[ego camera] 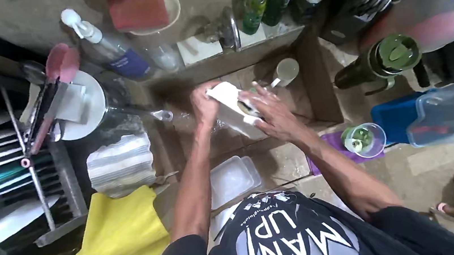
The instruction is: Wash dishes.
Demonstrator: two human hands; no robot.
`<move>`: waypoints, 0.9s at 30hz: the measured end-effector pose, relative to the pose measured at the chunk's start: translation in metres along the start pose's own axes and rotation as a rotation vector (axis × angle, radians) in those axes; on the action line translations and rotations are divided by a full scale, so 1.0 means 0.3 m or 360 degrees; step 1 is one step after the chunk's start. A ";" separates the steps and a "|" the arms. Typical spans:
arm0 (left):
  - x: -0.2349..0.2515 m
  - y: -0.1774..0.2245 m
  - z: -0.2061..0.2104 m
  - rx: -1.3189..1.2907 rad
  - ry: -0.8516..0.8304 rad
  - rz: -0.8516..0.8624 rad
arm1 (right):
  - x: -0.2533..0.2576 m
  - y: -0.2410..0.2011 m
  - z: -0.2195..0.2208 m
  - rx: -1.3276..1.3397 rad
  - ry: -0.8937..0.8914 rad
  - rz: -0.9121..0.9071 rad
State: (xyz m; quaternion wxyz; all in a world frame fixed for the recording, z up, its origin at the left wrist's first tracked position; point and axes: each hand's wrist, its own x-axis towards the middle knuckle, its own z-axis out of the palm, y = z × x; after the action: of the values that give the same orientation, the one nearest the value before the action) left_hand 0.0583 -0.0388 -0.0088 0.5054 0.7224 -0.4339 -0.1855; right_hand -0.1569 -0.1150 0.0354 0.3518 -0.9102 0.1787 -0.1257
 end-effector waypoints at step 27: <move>0.005 0.065 0.176 0.0296 0.0125 -0.0141 | 0.168 0.076 -0.020 0.0343 -0.0024 0.0245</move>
State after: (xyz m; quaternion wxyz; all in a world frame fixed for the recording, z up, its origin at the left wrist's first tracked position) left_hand 0.0134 -0.0724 -0.0134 0.4440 0.7914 -0.3968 -0.1381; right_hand -0.1190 -0.1551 0.0295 0.4576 -0.8516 0.2308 -0.1100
